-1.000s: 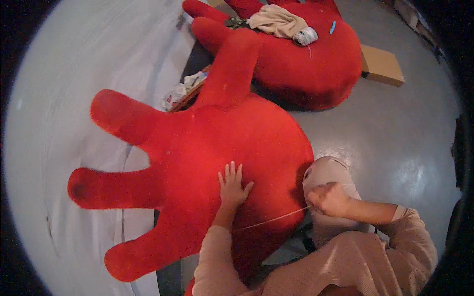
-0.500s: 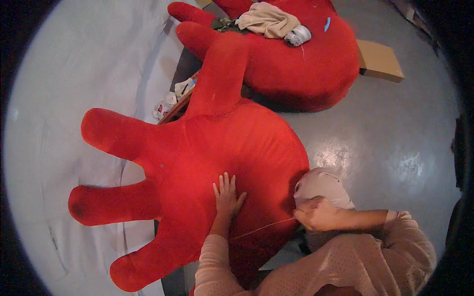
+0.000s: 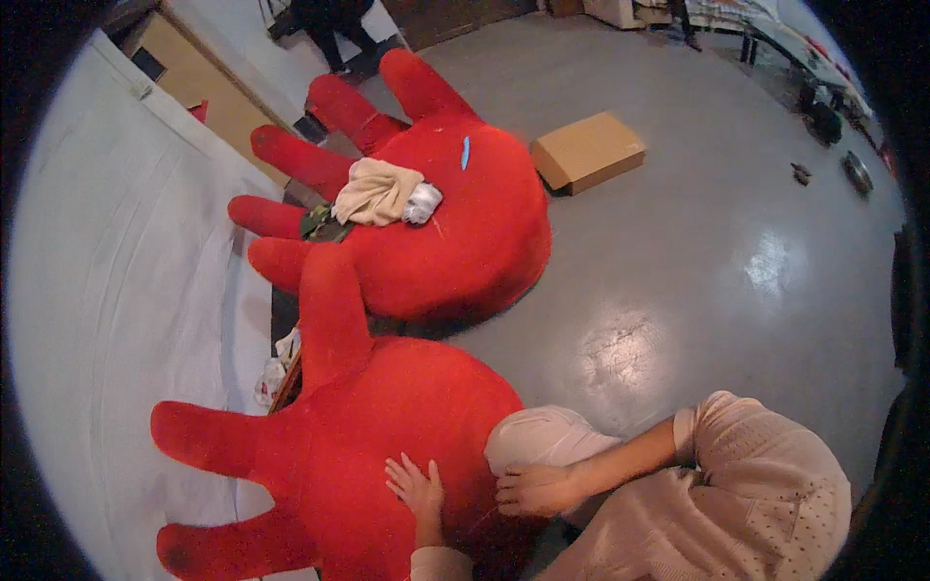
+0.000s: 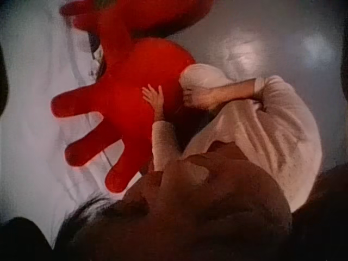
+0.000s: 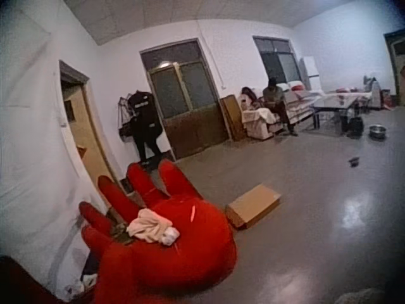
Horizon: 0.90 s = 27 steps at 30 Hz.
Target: The person hand-sews a large red plush toy using a needle and white thread. They repeatedly insert the needle through the fabric, pull the thread, and adjust the toy's position to continue stitching along a seam.
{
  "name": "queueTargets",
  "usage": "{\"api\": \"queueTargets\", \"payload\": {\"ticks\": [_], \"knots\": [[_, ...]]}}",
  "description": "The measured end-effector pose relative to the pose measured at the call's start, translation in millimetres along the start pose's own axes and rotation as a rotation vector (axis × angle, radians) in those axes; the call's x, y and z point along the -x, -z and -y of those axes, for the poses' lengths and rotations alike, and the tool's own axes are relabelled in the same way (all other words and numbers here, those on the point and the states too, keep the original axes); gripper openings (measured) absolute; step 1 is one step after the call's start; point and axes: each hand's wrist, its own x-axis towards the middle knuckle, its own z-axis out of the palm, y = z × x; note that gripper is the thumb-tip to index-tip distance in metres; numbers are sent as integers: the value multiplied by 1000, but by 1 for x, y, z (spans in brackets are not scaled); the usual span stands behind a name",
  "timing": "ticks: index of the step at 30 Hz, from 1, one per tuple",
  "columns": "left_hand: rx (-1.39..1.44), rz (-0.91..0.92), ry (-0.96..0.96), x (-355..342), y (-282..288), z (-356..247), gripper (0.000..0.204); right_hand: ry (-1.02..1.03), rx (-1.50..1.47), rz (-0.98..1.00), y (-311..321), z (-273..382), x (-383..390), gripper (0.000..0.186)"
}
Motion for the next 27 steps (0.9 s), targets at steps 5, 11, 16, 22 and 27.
{"api": "queueTargets", "payload": {"ticks": [5, 11, 16, 22, 27], "knots": [[-6, -49, -21, 0, -2, -4, 73, -198, -126, -314, 43, -88, 8, 20], [-30, -69, 7, -4, -6, -3, 74, -739, 350, -573, 124, -289, -1, 30], [-39, -94, 31, -3, -5, -7, 73, -1196, 423, -661, 153, -441, -1, 43], [-4, 32, 40, -16, -15, -13, 75, -1289, 506, -833, 178, -547, 1, 59], [-44, 90, 110, -6, -16, 3, 78, -1589, 308, -734, 163, -566, -45, 59]]}}
